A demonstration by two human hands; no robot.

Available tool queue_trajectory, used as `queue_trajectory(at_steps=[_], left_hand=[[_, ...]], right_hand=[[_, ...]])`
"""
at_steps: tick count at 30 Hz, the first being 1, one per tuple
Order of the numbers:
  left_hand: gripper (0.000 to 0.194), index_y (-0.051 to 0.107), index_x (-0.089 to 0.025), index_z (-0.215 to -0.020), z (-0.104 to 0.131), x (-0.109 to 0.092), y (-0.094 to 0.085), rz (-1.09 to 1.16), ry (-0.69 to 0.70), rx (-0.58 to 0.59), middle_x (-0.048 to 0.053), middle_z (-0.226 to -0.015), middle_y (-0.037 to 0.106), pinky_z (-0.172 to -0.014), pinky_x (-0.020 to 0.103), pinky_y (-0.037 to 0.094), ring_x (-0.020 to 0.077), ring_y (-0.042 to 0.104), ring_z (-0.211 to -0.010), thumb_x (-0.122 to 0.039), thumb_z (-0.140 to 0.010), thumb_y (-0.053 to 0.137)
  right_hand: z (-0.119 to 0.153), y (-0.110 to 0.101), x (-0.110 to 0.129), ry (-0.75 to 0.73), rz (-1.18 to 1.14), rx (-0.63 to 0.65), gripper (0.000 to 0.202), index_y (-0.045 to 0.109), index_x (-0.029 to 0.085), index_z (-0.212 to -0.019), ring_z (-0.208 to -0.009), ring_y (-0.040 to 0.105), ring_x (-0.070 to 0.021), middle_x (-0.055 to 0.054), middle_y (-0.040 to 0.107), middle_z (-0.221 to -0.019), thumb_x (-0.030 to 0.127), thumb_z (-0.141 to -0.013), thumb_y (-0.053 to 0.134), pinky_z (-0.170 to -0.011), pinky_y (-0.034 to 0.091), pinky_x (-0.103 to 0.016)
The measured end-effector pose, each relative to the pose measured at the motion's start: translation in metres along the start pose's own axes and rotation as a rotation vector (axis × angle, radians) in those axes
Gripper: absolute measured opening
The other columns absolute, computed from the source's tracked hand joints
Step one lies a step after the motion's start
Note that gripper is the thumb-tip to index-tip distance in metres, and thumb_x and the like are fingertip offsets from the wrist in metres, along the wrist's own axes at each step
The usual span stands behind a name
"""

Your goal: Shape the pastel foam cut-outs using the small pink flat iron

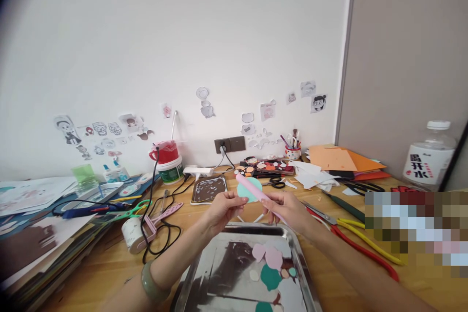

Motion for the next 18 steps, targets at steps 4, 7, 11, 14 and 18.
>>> queue_trajectory(at_steps=[4,7,11,14,18], left_hand=[[0.019,0.056,-0.010,-0.053,0.001,-0.008,-0.002,-0.025,-0.006,0.032,-0.002,-0.049,0.051,-0.046,0.014,0.038,0.0028,0.046,-0.042,-0.019,-0.047,0.072],[0.017,0.056,-0.010,-0.053,0.000,-0.015,-0.010,-0.045,-0.023,0.050,-0.002,-0.049,0.052,-0.045,0.013,0.039,0.0028,0.046,-0.042,-0.016,-0.048,0.072],[0.016,0.057,-0.009,-0.054,-0.001,-0.024,-0.020,-0.054,-0.057,0.077,0.001,-0.050,0.054,-0.046,0.014,0.041,0.0045,0.049,-0.042,-0.013,-0.049,0.071],[0.014,0.058,-0.011,-0.061,-0.001,-0.030,-0.023,-0.021,-0.023,0.054,0.000,-0.052,0.055,-0.048,0.015,0.044,0.0047,0.050,-0.045,-0.017,-0.054,0.069],[0.019,0.059,-0.013,-0.072,0.001,-0.028,-0.015,0.022,0.020,0.024,0.001,-0.063,0.058,-0.051,0.015,0.045,0.0058,0.054,-0.052,-0.020,-0.057,0.068]], right_hand=[[0.000,-0.005,0.005,-0.013,0.021,-0.008,0.030,0.057,0.014,-0.071,-0.047,0.049,-0.0095,0.001,0.052,-0.059,0.043,-0.074,0.047,-0.044,0.037,-0.021],[0.001,-0.009,0.009,-0.022,0.035,-0.022,0.030,0.057,0.015,-0.070,-0.046,0.048,-0.0100,0.002,0.051,-0.055,0.043,-0.073,0.047,-0.044,0.037,-0.021],[0.003,-0.012,0.013,-0.034,0.041,-0.027,0.030,0.057,0.015,-0.067,-0.046,0.047,-0.0103,0.002,0.049,-0.050,0.043,-0.073,0.047,-0.044,0.037,-0.021],[0.003,-0.013,0.013,-0.033,0.024,-0.038,0.029,0.056,0.015,-0.067,-0.047,0.047,-0.0098,0.000,0.052,-0.056,0.042,-0.073,0.047,-0.045,0.038,-0.021],[0.002,-0.015,0.010,-0.026,-0.010,-0.086,0.029,0.053,0.015,-0.067,-0.048,0.047,-0.0094,0.001,0.050,-0.057,0.042,-0.074,0.046,-0.047,0.039,-0.021]])
Point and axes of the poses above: each hand's wrist, its own z-axis away from the middle knuckle, its own y-axis out of the palm, x = y × z, the point moved 7 cm from there along -z, towards the middle knuckle
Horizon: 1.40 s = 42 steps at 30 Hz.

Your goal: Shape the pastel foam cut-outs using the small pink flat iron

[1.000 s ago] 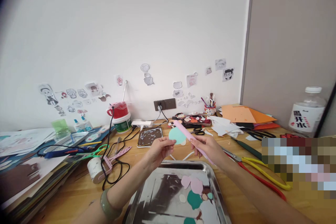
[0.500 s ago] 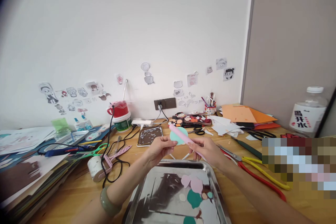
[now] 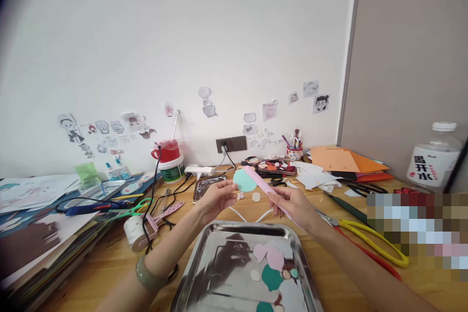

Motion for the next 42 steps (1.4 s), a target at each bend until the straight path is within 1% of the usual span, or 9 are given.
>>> queue_trajectory(at_steps=[4,8,12,17,22,31,37,40,42], left_hand=[[0.019,0.060,-0.009,-0.068,0.002,0.009,0.007,0.005,-0.008,-0.016,0.006,-0.068,0.061,-0.051,0.017,0.046,0.0085,0.056,-0.055,-0.017,-0.054,0.070],[0.013,0.059,-0.010,-0.063,0.001,0.007,0.000,0.032,0.043,-0.078,0.005,-0.067,0.061,-0.053,0.014,0.045,0.0062,0.055,-0.053,-0.019,-0.057,0.067],[0.012,0.060,-0.010,-0.061,0.000,0.003,-0.004,0.032,0.056,-0.104,0.004,-0.062,0.061,-0.053,0.014,0.045,0.0055,0.054,-0.051,-0.017,-0.055,0.068],[0.016,0.061,-0.008,-0.058,0.002,0.006,0.004,-0.006,0.042,-0.082,0.004,-0.057,0.059,-0.051,0.015,0.044,0.0054,0.051,-0.049,-0.016,-0.049,0.071],[0.020,0.060,-0.009,-0.057,0.003,0.011,0.008,-0.009,0.035,-0.074,0.002,-0.057,0.057,-0.051,0.016,0.043,0.0048,0.050,-0.049,-0.021,-0.048,0.073],[0.025,0.059,-0.011,-0.061,0.003,0.024,0.014,-0.020,0.027,-0.049,0.001,-0.057,0.056,-0.055,0.017,0.043,0.0064,0.052,-0.053,-0.025,-0.046,0.073],[0.020,0.057,-0.010,-0.054,0.002,0.008,0.006,-0.108,-0.001,-0.018,0.002,-0.053,0.057,-0.050,0.016,0.042,0.0065,0.051,-0.048,-0.020,-0.046,0.073],[0.018,0.059,-0.010,-0.057,0.001,-0.003,-0.003,-0.131,-0.004,-0.024,0.002,-0.054,0.057,-0.049,0.016,0.043,0.0065,0.051,-0.048,-0.019,-0.048,0.072],[0.017,0.060,-0.010,-0.060,0.001,-0.008,-0.007,-0.134,0.004,-0.030,0.002,-0.055,0.057,-0.048,0.016,0.043,0.0063,0.051,-0.048,-0.018,-0.049,0.071]], right_hand=[[-0.001,0.003,-0.003,0.011,-0.027,-0.002,0.028,0.054,0.015,-0.068,-0.049,0.047,-0.0098,0.001,0.049,-0.057,0.042,-0.073,0.047,-0.047,0.039,-0.021],[-0.001,0.005,-0.004,0.026,-0.057,0.007,0.025,0.056,0.017,-0.071,-0.048,0.047,-0.0102,0.002,0.049,-0.056,0.041,-0.072,0.049,-0.046,0.039,-0.022],[0.000,0.005,-0.004,0.037,-0.073,0.009,0.025,0.056,0.017,-0.071,-0.048,0.047,-0.0096,0.002,0.049,-0.058,0.040,-0.074,0.047,-0.046,0.039,-0.021],[0.000,0.010,-0.005,0.029,-0.063,0.052,0.027,0.056,0.015,-0.075,-0.048,0.048,-0.0089,0.001,0.050,-0.060,0.040,-0.076,0.045,-0.045,0.039,-0.021],[0.001,0.012,-0.006,0.004,-0.037,0.059,0.027,0.055,0.014,-0.078,-0.048,0.047,-0.0080,0.001,0.049,-0.060,0.038,-0.078,0.044,-0.046,0.038,-0.020],[0.001,0.015,-0.007,-0.016,0.028,0.065,0.027,0.053,0.014,-0.072,-0.048,0.047,-0.0081,0.002,0.048,-0.058,0.039,-0.077,0.044,-0.045,0.038,-0.020],[0.000,0.010,-0.008,-0.014,0.055,0.087,0.028,0.056,0.016,-0.084,-0.045,0.046,-0.0084,0.002,0.051,-0.059,0.040,-0.077,0.044,-0.044,0.038,-0.020],[0.000,0.007,-0.007,-0.008,0.059,0.088,0.028,0.056,0.018,-0.088,-0.045,0.046,-0.0084,0.002,0.052,-0.062,0.040,-0.076,0.045,-0.043,0.038,-0.020],[0.000,0.006,-0.004,-0.012,0.058,0.077,0.027,0.056,0.017,-0.085,-0.045,0.045,-0.0085,0.002,0.051,-0.061,0.040,-0.076,0.045,-0.043,0.038,-0.020]])
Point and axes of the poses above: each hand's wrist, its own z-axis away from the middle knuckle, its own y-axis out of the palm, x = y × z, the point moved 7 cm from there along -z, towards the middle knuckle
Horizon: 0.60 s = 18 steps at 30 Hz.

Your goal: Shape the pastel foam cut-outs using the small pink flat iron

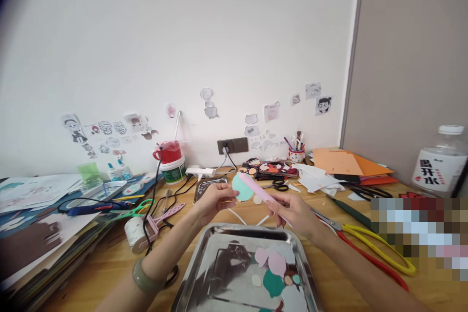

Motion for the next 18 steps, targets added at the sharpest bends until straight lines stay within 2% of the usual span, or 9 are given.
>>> queue_trajectory(at_steps=[6,11,18], left_hand=[[0.018,0.058,-0.013,-0.067,0.000,-0.001,-0.004,0.037,0.041,-0.046,0.001,-0.058,0.057,-0.051,0.017,0.045,0.0076,0.054,-0.052,-0.025,-0.056,0.067],[0.024,0.058,-0.013,-0.069,-0.002,0.014,0.005,0.055,0.030,-0.050,0.006,-0.072,0.061,-0.049,0.017,0.044,0.0122,0.058,-0.063,-0.029,-0.054,0.069],[0.017,0.056,-0.012,-0.059,-0.001,0.012,0.003,0.062,0.092,-0.081,0.003,-0.060,0.059,-0.053,0.015,0.042,0.0055,0.052,-0.051,-0.023,-0.054,0.069]], right_hand=[[0.001,-0.003,0.009,-0.026,0.035,-0.022,0.030,0.053,0.015,-0.064,-0.045,0.044,-0.0093,0.002,0.047,-0.050,0.041,-0.076,0.043,-0.044,0.037,-0.021],[0.001,-0.007,0.006,-0.009,0.043,-0.071,0.031,0.054,0.016,-0.066,-0.044,0.045,-0.0096,0.002,0.047,-0.050,0.043,-0.076,0.043,-0.043,0.037,-0.021],[0.000,-0.005,0.006,-0.013,0.024,-0.041,0.028,0.055,0.016,-0.068,-0.045,0.045,-0.0091,0.002,0.049,-0.052,0.041,-0.076,0.045,-0.043,0.036,-0.020]])
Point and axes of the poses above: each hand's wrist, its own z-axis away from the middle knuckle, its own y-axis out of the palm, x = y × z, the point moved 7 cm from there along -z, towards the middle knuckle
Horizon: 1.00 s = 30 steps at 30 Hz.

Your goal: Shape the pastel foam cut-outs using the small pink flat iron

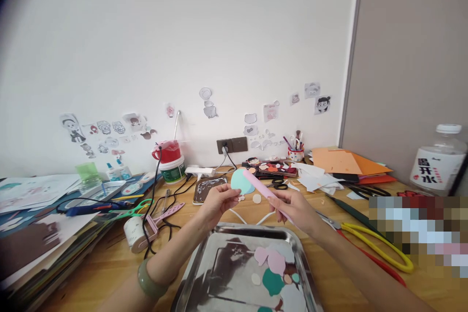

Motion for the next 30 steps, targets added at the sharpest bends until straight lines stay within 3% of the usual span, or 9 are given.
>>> queue_trajectory(at_steps=[6,10,17,22,30], left_hand=[[0.019,0.060,-0.009,-0.059,0.003,0.004,0.008,-0.031,-0.046,0.073,0.002,-0.055,0.057,-0.052,0.018,0.042,0.0062,0.050,-0.048,-0.020,-0.048,0.072],[0.021,0.061,-0.010,-0.060,0.002,0.006,0.008,-0.014,-0.043,0.056,0.001,-0.056,0.056,-0.051,0.017,0.041,0.0051,0.048,-0.049,-0.023,-0.048,0.072],[0.025,0.062,-0.011,-0.065,0.004,0.013,0.013,0.038,-0.050,0.011,0.002,-0.061,0.058,-0.057,0.018,0.043,0.0065,0.052,-0.054,-0.027,-0.048,0.072],[0.023,0.061,-0.010,-0.058,0.006,0.016,0.016,-0.001,-0.072,-0.003,0.003,-0.057,0.059,-0.054,0.017,0.042,0.0058,0.050,-0.049,-0.024,-0.046,0.073],[0.021,0.060,-0.009,-0.054,0.003,0.005,0.008,-0.076,-0.112,0.037,0.004,-0.054,0.059,-0.049,0.019,0.042,0.0066,0.049,-0.045,-0.019,-0.042,0.074]], right_hand=[[-0.001,-0.001,-0.003,0.024,0.005,0.000,0.031,0.054,0.015,-0.066,-0.043,0.044,-0.0091,0.003,0.047,-0.050,0.043,-0.075,0.044,-0.043,0.036,-0.021],[0.000,0.008,-0.008,0.043,0.001,0.060,0.032,0.055,0.015,-0.073,-0.043,0.045,-0.0080,0.000,0.053,-0.060,0.045,-0.075,0.044,-0.042,0.037,-0.020],[0.000,0.015,-0.012,0.033,-0.002,0.068,0.033,0.055,0.013,-0.070,-0.040,0.045,-0.0069,0.002,0.052,-0.053,0.044,-0.075,0.044,-0.041,0.036,-0.019],[-0.001,0.013,-0.013,0.028,0.002,0.057,0.032,0.056,0.014,-0.073,-0.039,0.044,-0.0073,0.003,0.051,-0.051,0.044,-0.075,0.045,-0.040,0.035,-0.019],[0.001,0.003,0.000,0.029,0.004,0.006,0.029,0.058,0.017,-0.078,-0.042,0.043,-0.0078,0.002,0.051,-0.056,0.043,-0.075,0.044,-0.040,0.037,-0.020]])
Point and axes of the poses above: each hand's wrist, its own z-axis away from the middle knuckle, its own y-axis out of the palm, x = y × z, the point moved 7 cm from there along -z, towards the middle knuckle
